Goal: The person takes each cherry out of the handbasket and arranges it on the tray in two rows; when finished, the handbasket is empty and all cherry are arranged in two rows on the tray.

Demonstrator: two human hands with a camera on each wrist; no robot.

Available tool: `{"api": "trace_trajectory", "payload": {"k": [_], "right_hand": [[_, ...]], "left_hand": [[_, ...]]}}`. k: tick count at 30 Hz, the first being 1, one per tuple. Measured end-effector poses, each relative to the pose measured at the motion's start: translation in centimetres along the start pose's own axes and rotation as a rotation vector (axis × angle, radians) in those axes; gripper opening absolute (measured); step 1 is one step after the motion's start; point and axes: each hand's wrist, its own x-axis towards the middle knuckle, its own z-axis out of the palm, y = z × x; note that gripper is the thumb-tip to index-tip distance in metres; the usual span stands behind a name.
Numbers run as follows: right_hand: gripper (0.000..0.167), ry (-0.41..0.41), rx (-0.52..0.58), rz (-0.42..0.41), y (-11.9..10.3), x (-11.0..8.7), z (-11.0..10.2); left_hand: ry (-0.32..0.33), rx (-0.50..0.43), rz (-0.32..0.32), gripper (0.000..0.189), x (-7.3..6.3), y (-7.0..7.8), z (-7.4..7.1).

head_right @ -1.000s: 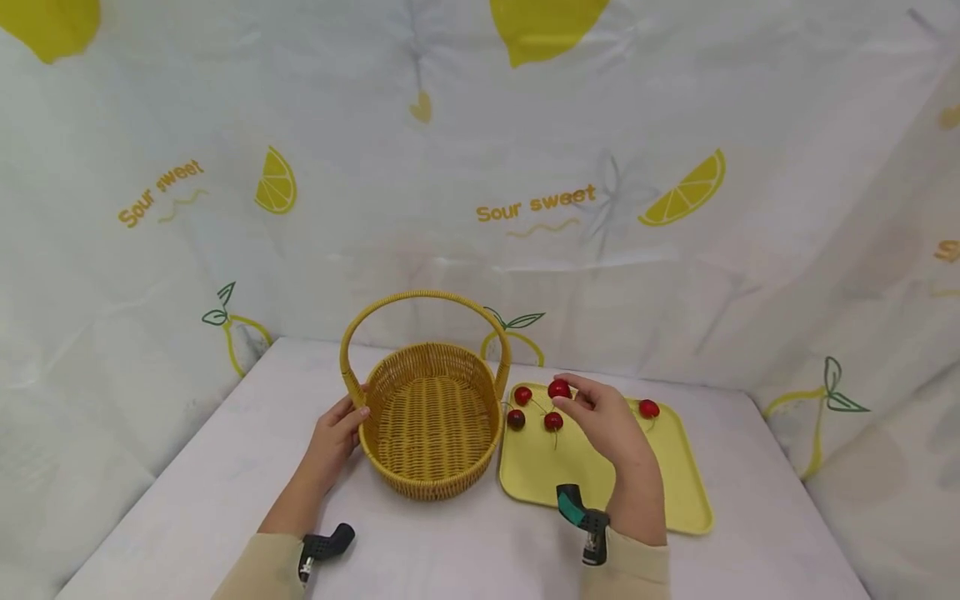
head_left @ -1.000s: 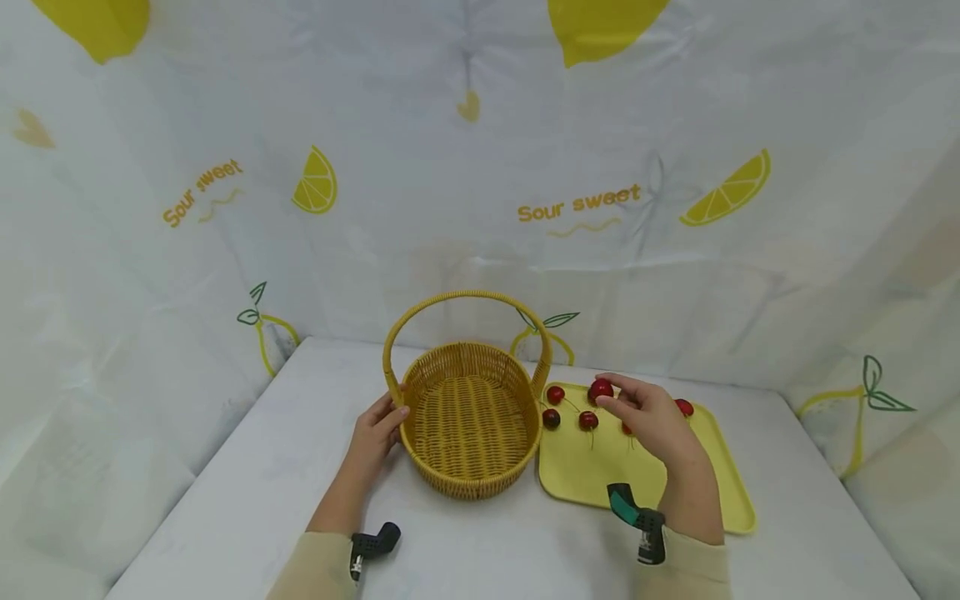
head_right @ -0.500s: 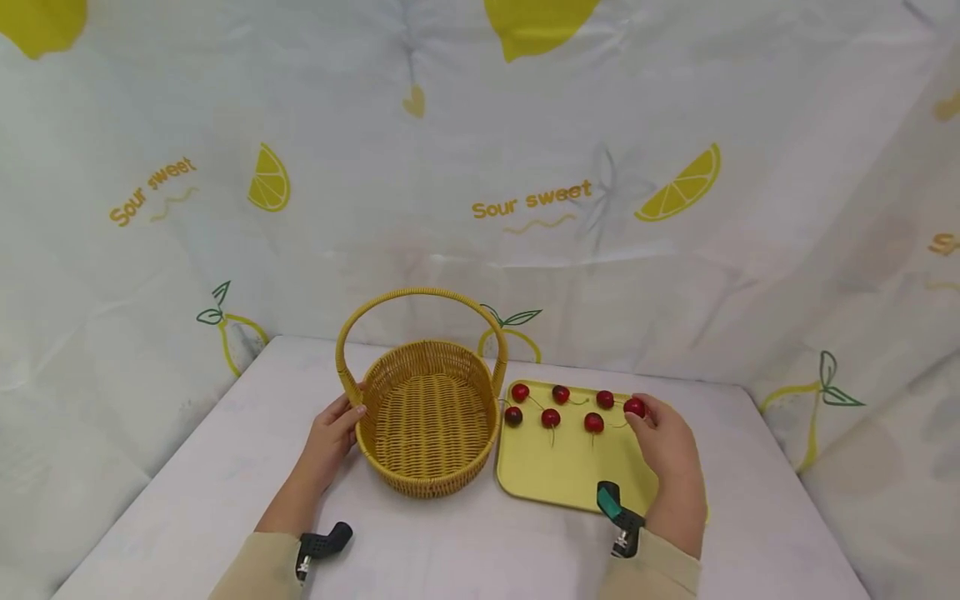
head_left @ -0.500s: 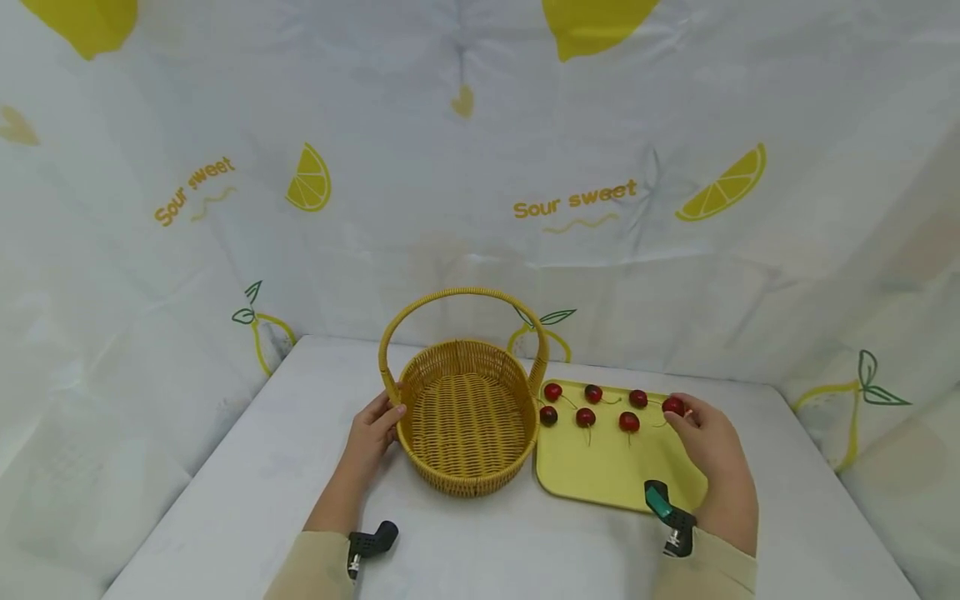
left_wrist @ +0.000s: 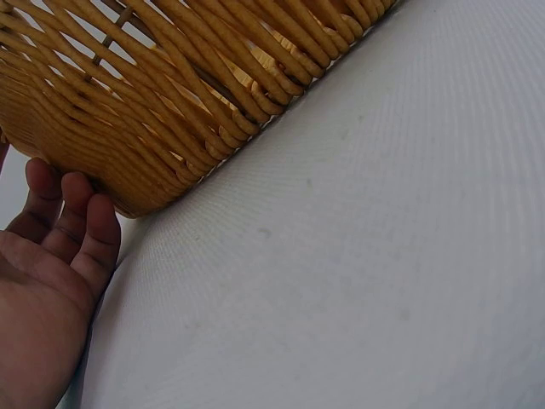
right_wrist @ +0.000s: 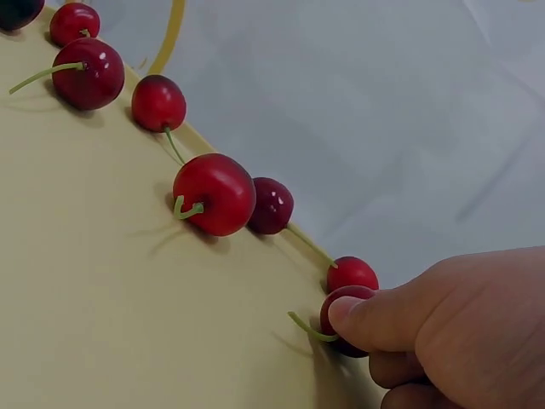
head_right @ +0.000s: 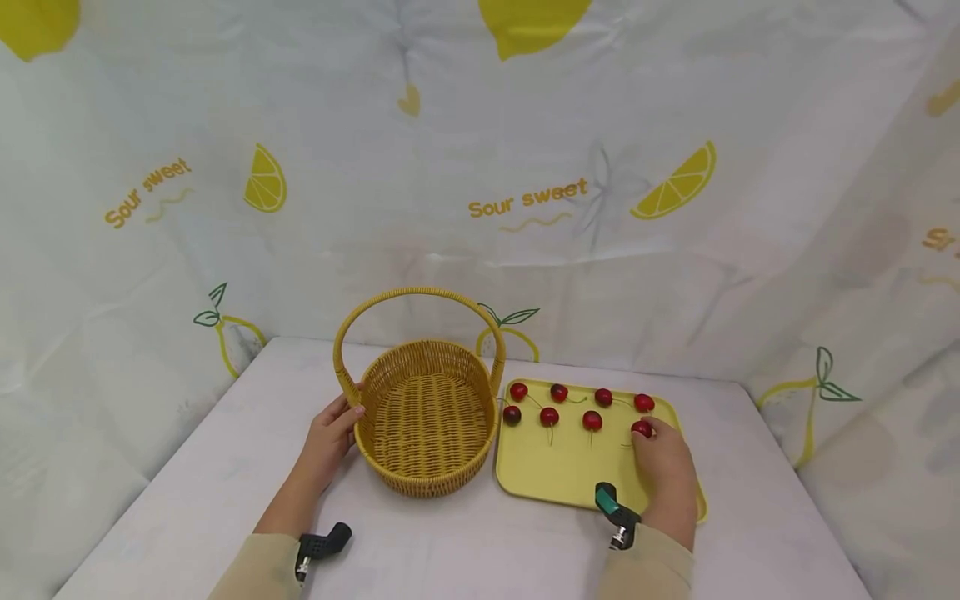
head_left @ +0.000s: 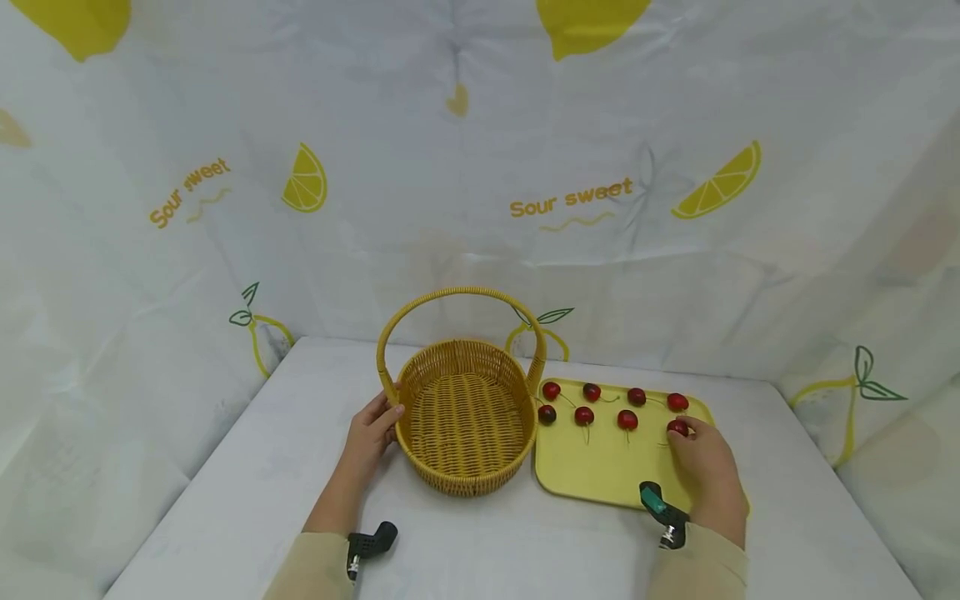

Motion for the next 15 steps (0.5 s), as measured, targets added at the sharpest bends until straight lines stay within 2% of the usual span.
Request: {"api": "trace_trajectory", "payload": {"k": [5,11,15], "right_hand": [[0.060,-0.018,0.018,0.018,-0.3,-0.5,-0.1],[0.082,-0.040,0.071,0.040,-1.8,-0.4,0.0],[0.084,0.015,0.063,-0.003,-3.5,-0.1,0.4]], "left_hand": [[0.000,0.013,0.006,0.050,-0.3,-0.2,0.1],[0.015,0.004,0.042,0.051,-0.4,-0.6,-0.5],[0.065,-0.154,0.025,0.049,-0.1,0.2,-1.0]]}}
